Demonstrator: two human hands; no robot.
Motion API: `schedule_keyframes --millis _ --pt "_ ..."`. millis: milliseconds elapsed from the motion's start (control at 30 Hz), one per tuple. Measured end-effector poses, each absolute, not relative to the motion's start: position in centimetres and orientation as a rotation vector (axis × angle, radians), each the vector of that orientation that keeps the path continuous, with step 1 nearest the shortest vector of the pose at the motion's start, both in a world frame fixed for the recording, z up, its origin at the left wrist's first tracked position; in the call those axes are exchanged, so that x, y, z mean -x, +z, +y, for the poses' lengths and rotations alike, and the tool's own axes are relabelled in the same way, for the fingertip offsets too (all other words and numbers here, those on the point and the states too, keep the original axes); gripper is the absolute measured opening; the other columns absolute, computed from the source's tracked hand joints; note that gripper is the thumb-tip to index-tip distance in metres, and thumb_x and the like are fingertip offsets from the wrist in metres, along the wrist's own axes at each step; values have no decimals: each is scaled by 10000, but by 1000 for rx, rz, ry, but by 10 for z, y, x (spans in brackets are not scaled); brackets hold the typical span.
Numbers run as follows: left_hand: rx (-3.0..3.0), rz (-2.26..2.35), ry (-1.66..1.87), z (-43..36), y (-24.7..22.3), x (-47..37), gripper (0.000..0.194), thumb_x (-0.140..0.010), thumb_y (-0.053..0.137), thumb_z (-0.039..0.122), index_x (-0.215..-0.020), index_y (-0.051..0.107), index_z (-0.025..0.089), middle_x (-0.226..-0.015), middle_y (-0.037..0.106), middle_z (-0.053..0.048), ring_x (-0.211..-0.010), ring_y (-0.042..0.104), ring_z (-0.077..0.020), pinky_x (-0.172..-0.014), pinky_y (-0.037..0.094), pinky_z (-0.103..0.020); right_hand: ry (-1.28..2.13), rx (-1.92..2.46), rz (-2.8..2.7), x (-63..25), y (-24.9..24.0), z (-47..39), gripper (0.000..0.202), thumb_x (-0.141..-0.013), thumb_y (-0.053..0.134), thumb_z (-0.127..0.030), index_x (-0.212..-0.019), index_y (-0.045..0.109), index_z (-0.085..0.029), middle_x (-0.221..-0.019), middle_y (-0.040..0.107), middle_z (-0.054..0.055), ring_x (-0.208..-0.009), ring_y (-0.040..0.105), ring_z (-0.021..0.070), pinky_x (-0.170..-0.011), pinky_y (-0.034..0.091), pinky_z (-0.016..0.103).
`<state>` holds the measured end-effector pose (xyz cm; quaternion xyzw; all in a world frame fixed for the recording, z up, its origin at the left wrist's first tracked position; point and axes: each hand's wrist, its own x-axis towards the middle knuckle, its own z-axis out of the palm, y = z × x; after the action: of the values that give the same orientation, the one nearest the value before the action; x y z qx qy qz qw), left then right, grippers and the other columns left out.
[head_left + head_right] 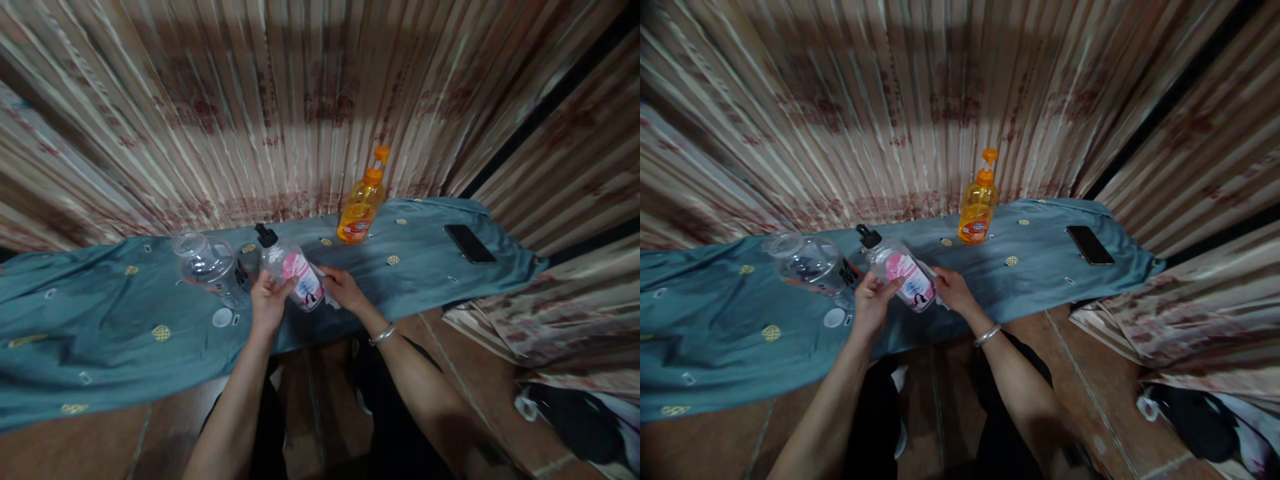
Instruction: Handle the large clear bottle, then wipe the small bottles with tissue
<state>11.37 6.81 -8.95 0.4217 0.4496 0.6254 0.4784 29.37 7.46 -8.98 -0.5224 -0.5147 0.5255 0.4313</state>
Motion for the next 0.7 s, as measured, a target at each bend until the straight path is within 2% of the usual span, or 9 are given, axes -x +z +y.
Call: schedule_keyframes --millis 67,100,200,267,467,600,633,700 --pt "-1007 1093 1526 65 -82 -108 274 -896 705 353 -1058 656 138 -1005 701 -58 -858 685 -175 -787 603 -376 1421 1288 -1199 -294 -93 70 208 -687 557 -171 -764 746 -213 -630 657 -60 -643 585 132 -622 452 215" --pt "-992 1090 1537 64 -79 -106 314 -818 786 359 -1008 660 144 -946 711 -41 -824 689 -172 -788 599 -369 1465 1279 -1172 -293 -95 66 180 -674 558 -196 -737 726 -202 -604 639 -57 -594 562 124 -577 435 212" --pt "-954 1089 1584 62 -71 -104 477 -596 913 403 -929 658 175 -834 724 -2 -772 701 -170 -800 585 -339 1624 1236 -1068 -286 -98 56 133 -628 557 -248 -676 664 -186 -573 625 -36 -522 542 120 -522 437 223" --pt "-944 1098 1607 63 -69 -105 506 -551 921 413 -915 655 184 -800 722 12 -731 691 -153 -777 576 -310 1705 1213 -1015 -280 -97 49 120 -601 562 -259 -657 638 -185 -557 620 -28 -500 542 121 -507 446 229" --pt "-1002 1120 1636 73 -70 -114 376 -677 866 303 -950 655 154 -892 721 -18 -761 669 -145 -746 571 -318 1801 1207 -979 -283 -91 37 104 -583 596 -234 -655 648 -179 -570 649 -15 -471 542 125 -476 432 238" --pt "-1052 1133 1641 78 -74 -117 497 -563 930 297 -961 656 180 -909 733 -6 -823 683 -157 -804 560 -296 1662 1237 -970 -301 -89 39 109 -619 601 -212 -692 676 -181 -571 633 -36 -497 511 111 -487 377 219" --pt "-1063 1137 1635 79 -76 -119 497 -573 931 309 -968 657 181 -914 733 -7 -831 685 -161 -811 561 -299 1603 1242 -960 -305 -88 41 120 -638 598 -215 -715 684 -184 -581 627 -44 -515 499 106 -499 365 212" --pt "-1088 1141 1617 81 -80 -122 394 -708 867 343 -989 657 163 -944 725 -26 -844 686 -171 -815 573 -335 1487 1245 -938 -311 -86 44 159 -672 594 -226 -781 704 -193 -617 621 -57 -557 482 99 -523 347 201"
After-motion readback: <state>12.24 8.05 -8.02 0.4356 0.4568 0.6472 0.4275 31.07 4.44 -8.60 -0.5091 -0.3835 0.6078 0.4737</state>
